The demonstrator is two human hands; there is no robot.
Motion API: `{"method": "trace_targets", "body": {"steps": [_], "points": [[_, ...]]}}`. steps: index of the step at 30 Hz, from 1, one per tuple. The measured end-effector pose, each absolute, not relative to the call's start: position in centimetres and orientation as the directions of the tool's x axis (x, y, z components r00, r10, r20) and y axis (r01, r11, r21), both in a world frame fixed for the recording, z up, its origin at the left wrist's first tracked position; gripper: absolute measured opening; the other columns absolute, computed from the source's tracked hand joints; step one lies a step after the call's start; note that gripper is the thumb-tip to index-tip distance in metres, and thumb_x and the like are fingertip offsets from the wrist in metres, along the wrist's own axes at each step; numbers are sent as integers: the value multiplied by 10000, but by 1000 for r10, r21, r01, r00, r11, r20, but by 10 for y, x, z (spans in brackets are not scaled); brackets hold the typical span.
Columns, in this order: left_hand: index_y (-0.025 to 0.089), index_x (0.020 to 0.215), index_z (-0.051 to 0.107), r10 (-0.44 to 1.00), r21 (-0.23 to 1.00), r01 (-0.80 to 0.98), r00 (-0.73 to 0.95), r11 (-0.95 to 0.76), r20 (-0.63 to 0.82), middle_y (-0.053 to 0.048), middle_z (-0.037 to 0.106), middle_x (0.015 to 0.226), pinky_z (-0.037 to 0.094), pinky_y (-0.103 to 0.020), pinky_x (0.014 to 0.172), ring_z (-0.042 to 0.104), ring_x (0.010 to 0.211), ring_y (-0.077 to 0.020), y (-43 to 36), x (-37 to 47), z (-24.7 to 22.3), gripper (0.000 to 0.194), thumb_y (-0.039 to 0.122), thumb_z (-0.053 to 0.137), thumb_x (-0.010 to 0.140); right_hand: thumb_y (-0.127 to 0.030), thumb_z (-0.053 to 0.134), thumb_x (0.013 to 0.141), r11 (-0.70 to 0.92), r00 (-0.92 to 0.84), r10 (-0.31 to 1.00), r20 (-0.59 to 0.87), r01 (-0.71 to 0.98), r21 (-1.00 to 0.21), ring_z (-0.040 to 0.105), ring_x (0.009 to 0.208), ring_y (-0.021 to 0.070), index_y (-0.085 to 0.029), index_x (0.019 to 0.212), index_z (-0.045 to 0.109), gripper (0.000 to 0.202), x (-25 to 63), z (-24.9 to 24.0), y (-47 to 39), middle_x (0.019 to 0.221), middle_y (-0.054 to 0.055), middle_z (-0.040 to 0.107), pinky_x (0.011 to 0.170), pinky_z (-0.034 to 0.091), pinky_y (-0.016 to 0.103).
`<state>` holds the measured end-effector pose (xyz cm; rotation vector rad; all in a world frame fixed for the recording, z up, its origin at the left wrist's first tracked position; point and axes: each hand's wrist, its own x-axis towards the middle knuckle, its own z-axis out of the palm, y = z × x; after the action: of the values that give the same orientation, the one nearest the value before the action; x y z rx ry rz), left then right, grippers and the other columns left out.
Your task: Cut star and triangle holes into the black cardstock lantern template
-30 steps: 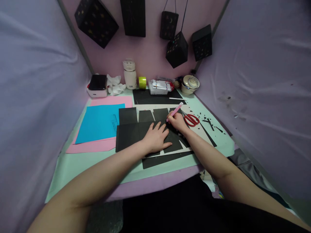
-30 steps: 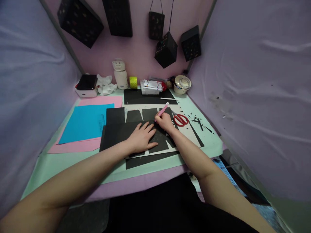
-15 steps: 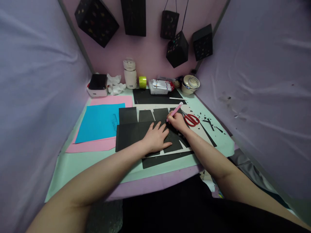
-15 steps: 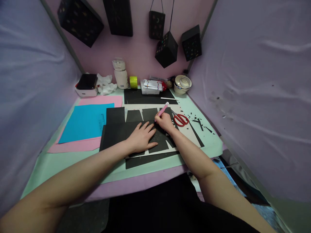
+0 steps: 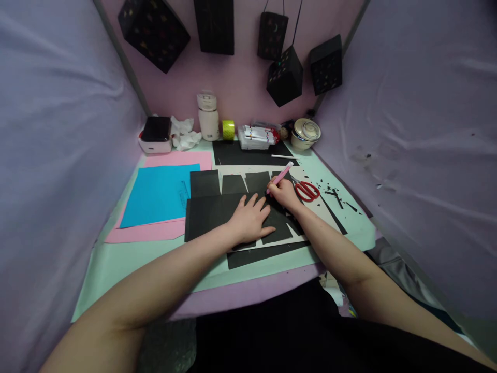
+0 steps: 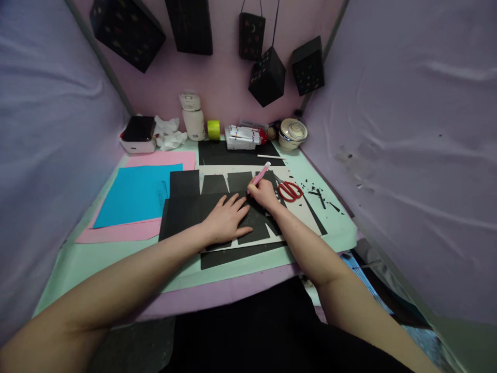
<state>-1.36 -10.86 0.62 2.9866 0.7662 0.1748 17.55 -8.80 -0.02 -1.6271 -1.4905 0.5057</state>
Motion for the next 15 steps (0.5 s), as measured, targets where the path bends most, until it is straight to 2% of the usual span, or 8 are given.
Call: {"method": "trace_targets", "body": {"steps": [15], "points": [[158,1365,530,488,87,482,868,-872,91,-178,412,1531,234,-601,1142,313,1430,-402,-109,-14,6,660,627,448,908,-243,487,773,70,202,949,243,614,-786,571,534,143,-193,624,592,189,177,-1,-87,536,-10,614,571,416,230]]}}
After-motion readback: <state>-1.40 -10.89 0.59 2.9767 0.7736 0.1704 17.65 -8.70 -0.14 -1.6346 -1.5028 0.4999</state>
